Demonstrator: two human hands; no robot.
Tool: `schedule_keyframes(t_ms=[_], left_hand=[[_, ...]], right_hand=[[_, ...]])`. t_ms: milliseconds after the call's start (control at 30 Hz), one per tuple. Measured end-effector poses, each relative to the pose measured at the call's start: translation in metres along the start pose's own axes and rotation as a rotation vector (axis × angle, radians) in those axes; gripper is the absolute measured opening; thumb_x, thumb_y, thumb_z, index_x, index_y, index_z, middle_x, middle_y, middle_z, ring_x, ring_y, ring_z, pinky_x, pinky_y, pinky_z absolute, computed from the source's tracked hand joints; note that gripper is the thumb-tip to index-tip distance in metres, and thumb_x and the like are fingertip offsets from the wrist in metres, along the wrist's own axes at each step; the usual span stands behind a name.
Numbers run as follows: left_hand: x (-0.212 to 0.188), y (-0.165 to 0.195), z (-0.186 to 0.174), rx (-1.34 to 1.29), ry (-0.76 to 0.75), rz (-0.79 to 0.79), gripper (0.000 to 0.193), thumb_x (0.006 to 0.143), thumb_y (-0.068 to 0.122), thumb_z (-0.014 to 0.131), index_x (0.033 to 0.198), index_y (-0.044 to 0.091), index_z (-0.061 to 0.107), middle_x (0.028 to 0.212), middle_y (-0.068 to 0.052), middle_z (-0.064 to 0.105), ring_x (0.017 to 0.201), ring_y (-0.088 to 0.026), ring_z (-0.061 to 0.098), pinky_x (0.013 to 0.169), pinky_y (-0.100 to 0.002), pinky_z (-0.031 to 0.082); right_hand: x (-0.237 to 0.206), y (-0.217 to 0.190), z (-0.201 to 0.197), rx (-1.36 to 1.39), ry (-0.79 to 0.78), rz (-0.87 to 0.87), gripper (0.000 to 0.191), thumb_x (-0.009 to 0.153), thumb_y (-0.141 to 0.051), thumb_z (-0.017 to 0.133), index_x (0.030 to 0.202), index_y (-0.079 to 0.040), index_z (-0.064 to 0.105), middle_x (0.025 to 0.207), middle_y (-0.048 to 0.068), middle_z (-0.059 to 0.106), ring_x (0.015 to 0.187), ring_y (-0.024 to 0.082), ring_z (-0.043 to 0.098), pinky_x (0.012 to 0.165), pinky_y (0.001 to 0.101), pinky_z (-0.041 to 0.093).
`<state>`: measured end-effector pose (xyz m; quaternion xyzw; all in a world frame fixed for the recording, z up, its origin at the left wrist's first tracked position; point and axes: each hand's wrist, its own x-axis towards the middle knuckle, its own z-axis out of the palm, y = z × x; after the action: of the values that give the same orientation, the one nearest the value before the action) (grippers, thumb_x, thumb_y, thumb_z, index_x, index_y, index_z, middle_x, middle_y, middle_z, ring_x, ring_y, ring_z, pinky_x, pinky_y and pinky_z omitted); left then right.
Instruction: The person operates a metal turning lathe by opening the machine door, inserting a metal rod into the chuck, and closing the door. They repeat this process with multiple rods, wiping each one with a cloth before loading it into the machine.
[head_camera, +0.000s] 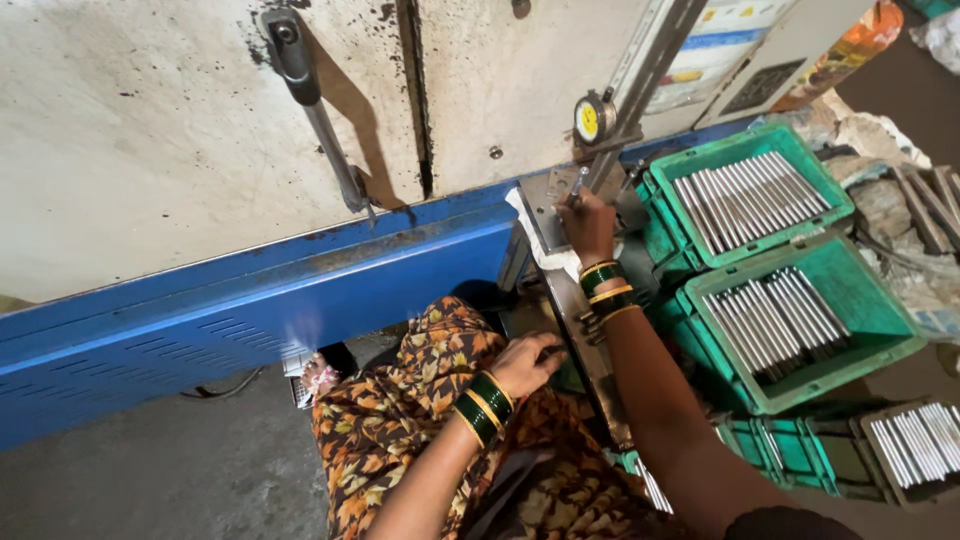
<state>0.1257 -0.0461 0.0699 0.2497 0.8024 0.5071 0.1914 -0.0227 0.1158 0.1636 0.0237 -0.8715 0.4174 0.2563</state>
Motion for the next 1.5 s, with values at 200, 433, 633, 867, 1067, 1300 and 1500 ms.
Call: schedule_keyframes(t_ms=[200, 433, 633, 867, 1067, 1300, 1500], left_hand=[[-0.014, 0.006, 0.000, -0.009, 0.010, 0.077, 0.044, 0.097, 0.034, 0.062, 0.124, 0.000, 0.067, 0.127, -0.023, 0.066, 0.119, -0.040, 0.062, 0.103, -0.043, 0.048], [-0.030, 0.000, -0.008, -0.041, -0.032, 0.075, 0.039, 0.097, 0.034, 0.062, 0.118, 0.002, 0.069, 0.118, -0.022, 0.069, 0.111, -0.038, 0.066, 0.097, -0.044, 0.051], [-0.033, 0.000, -0.011, -0.017, -0.044, 0.106, 0.036, 0.097, 0.033, 0.063, 0.115, 0.003, 0.071, 0.113, -0.022, 0.071, 0.109, -0.038, 0.067, 0.095, -0.044, 0.051], [-0.029, 0.010, -0.026, -0.079, 0.014, 0.086, 0.034, 0.097, 0.029, 0.063, 0.119, 0.003, 0.070, 0.119, -0.019, 0.071, 0.112, -0.034, 0.068, 0.097, -0.040, 0.052], [-0.026, 0.015, -0.027, -0.227, 0.278, -0.003, 0.037, 0.096, 0.026, 0.065, 0.129, 0.009, 0.067, 0.125, -0.012, 0.072, 0.110, -0.024, 0.070, 0.095, -0.036, 0.054], [-0.013, 0.022, -0.053, -0.795, 0.431, -0.083, 0.046, 0.096, 0.029, 0.062, 0.138, 0.014, 0.052, 0.123, -0.003, 0.065, 0.105, -0.013, 0.066, 0.088, -0.030, 0.055], [-0.029, 0.025, -0.058, -1.248, 0.691, 0.060, 0.018, 0.104, 0.022, 0.066, 0.107, 0.005, 0.072, 0.092, 0.000, 0.070, 0.080, -0.008, 0.061, 0.070, -0.024, 0.050]], right_hand=[[-0.047, 0.008, -0.014, -0.067, -0.118, 0.027, 0.011, 0.088, -0.016, 0.078, 0.088, -0.008, 0.070, 0.074, 0.008, 0.072, 0.068, 0.019, 0.071, 0.063, 0.0307, 0.052], [-0.076, 0.015, -0.035, 0.289, 0.099, 0.391, 0.023, 0.094, -0.030, 0.077, 0.106, -0.011, 0.071, 0.082, 0.009, 0.062, 0.070, 0.017, 0.056, 0.063, 0.0360, 0.045], [-0.061, 0.018, -0.053, -0.217, 0.146, 0.163, 0.036, 0.082, -0.030, 0.082, 0.109, -0.009, 0.070, 0.087, 0.017, 0.071, 0.076, 0.031, 0.068, 0.069, 0.0440, 0.055], [-0.052, 0.018, -0.052, -0.439, 0.080, 0.021, 0.037, 0.082, -0.031, 0.082, 0.112, -0.011, 0.071, 0.086, 0.018, 0.072, 0.078, 0.041, 0.068, 0.064, 0.0514, 0.054], [-0.070, 0.020, -0.050, -0.379, 0.052, -0.044, 0.020, 0.090, -0.024, 0.077, 0.105, -0.011, 0.075, 0.084, 0.015, 0.071, 0.076, 0.035, 0.069, 0.065, 0.0456, 0.053], [-0.086, -0.024, -0.046, 0.494, -0.465, 0.138, 0.013, 0.094, -0.010, 0.071, 0.102, -0.002, 0.076, 0.087, 0.002, 0.075, 0.078, 0.008, 0.067, 0.070, 0.0247, 0.052], [-0.093, -0.105, -0.048, 0.299, -0.563, -0.121, 0.023, 0.091, -0.013, 0.074, 0.109, 0.001, 0.073, 0.088, 0.008, 0.074, 0.081, 0.011, 0.066, 0.075, 0.0295, 0.053]])
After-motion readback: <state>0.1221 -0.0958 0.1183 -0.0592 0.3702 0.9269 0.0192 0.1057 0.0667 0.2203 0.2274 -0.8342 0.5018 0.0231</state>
